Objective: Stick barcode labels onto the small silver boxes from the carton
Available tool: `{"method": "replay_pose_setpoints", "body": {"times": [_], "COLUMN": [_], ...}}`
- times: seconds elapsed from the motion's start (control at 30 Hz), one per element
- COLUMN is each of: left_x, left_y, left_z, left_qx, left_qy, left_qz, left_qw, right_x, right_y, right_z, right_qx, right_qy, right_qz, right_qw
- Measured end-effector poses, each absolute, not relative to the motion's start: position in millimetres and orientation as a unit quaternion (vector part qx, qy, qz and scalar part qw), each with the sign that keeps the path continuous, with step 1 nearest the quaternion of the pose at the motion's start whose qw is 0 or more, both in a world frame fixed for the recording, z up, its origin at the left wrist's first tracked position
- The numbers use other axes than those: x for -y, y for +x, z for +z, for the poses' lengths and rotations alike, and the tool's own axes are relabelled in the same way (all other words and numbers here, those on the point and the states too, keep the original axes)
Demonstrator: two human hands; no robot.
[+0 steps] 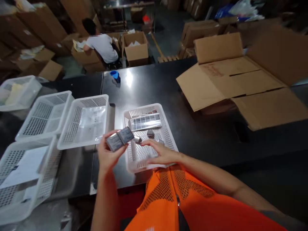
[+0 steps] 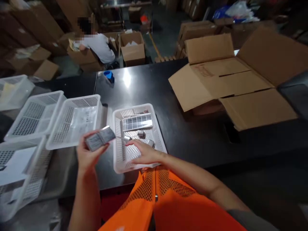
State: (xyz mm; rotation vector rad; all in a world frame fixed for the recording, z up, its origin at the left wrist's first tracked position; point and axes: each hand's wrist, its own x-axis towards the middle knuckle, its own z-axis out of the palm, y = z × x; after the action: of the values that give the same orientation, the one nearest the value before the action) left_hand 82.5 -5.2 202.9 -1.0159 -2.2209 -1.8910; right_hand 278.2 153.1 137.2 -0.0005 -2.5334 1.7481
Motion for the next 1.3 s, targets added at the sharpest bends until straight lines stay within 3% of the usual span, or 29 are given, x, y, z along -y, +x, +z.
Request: {"method": "replay_pose_setpoints", "body": {"times": [0.07,0.13,0.27,0.4,0.6,0.83,1.17,1.3], "left_x": [9,5,-20,-41,-39,-31,-36,-32], "left_y": [108,130,153,155,148,148,156,153], "left_z": [157,115,59,30,9,8,21,27], "left_qx": [0.768,0.813,0.801,0.782,0.772,0.816,0.838,0.845], "left_qy": [-0.328,-0.370,-0.421,-0.457,-0.453,-0.422,-0.412,-0.405], "left_qz": [-0.537,-0.378,-0.266,-0.219,-0.181,-0.095,-0.031,-0.018], "left_qw": [-0.117,-0.242,-0.333,-0.364,-0.407,-0.384,-0.358,-0.349], "right_x": [-177,-203,-226,-223,-253,-296,-316,-314], "right_y": [302,326,340,304,226,157,164,188], "right_z": [135,134,123,101,81,68,97,136], "right_qx": [0.793,0.778,0.837,0.874,0.941,0.944,0.927,0.884], "right_qy": [-0.018,-0.067,-0.158,-0.179,-0.238,-0.267,-0.272,-0.243], "right_qz": [0.608,0.618,0.521,0.451,0.235,0.170,0.234,0.392], "right_qw": [-0.032,-0.093,-0.054,-0.008,-0.058,-0.090,-0.111,-0.071]}}
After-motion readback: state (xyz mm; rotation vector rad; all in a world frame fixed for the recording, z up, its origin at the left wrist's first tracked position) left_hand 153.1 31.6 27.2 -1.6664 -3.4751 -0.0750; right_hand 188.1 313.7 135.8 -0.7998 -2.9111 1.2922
